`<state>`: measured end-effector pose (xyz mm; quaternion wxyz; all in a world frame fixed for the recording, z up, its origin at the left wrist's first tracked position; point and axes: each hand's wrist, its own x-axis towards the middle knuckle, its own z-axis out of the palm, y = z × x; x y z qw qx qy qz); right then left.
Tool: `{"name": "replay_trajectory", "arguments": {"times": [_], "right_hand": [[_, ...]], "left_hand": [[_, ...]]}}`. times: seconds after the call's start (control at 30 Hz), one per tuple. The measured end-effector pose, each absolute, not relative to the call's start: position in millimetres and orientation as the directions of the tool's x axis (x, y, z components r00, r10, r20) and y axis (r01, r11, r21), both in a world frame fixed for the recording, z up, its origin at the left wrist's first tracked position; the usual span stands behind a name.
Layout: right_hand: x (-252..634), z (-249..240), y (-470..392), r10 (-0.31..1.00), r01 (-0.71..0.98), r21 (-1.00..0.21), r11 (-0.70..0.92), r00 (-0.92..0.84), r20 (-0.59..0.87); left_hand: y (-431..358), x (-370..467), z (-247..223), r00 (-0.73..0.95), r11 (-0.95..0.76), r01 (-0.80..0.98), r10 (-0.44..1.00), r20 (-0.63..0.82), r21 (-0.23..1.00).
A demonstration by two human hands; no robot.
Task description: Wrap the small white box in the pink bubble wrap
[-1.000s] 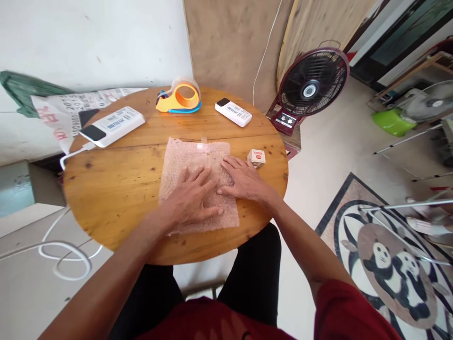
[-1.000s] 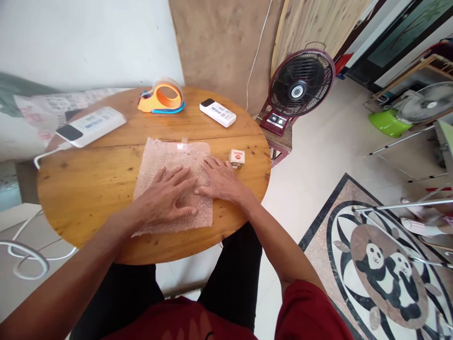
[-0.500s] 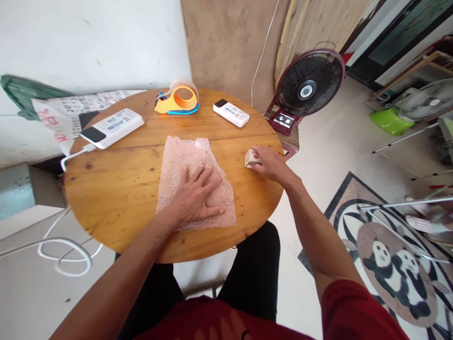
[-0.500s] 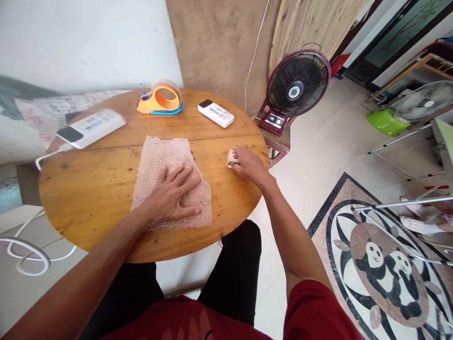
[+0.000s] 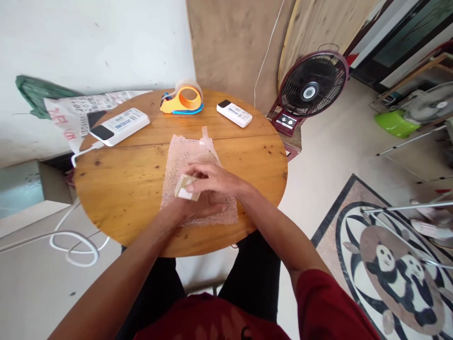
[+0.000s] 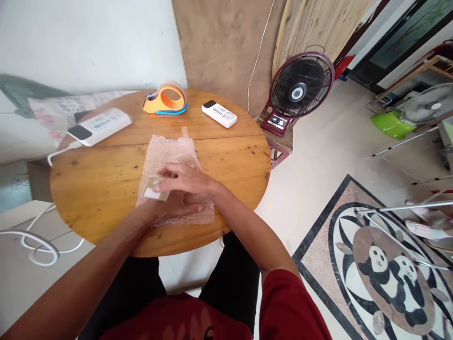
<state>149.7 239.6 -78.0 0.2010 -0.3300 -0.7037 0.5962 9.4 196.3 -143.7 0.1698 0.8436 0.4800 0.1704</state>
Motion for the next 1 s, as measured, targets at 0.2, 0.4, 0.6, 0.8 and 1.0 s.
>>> {"name": "replay_trajectory", "arguments": {"times": [0.2,0.4,0.6,0.8,1.0], "right_hand": [[167,-113,276,0.840,-0.031,-0.980,-0.197,-0.521,-0.152],[182,-124,277,0.859,-0.080,-0.985,-0.150,-0.504,-0.090],[179,-122,272,0.817,0.064,-0.997,-0.040,-0.573,-0.069],[176,-119,263,0.756,0.345,-0.837,0.424,-0.644,0.118],[180,-120,260,0.722,0.413,-0.720,0.558,-0.669,0.176]], "left_hand": [[206,11,-138,0.614,-0.606,0.726,0.784,0.091,0.326],[189,-7,-117,0.571,-0.572,0.764,0.815,0.100,0.299],[173,-32,-134,0.324,-0.349,0.877,0.937,0.129,0.330],[167,-32,-152,0.270,-0.322,0.866,0.945,0.186,0.382],[168,-32,-152,0.284,-0.354,0.859,0.931,0.231,0.370]]}}
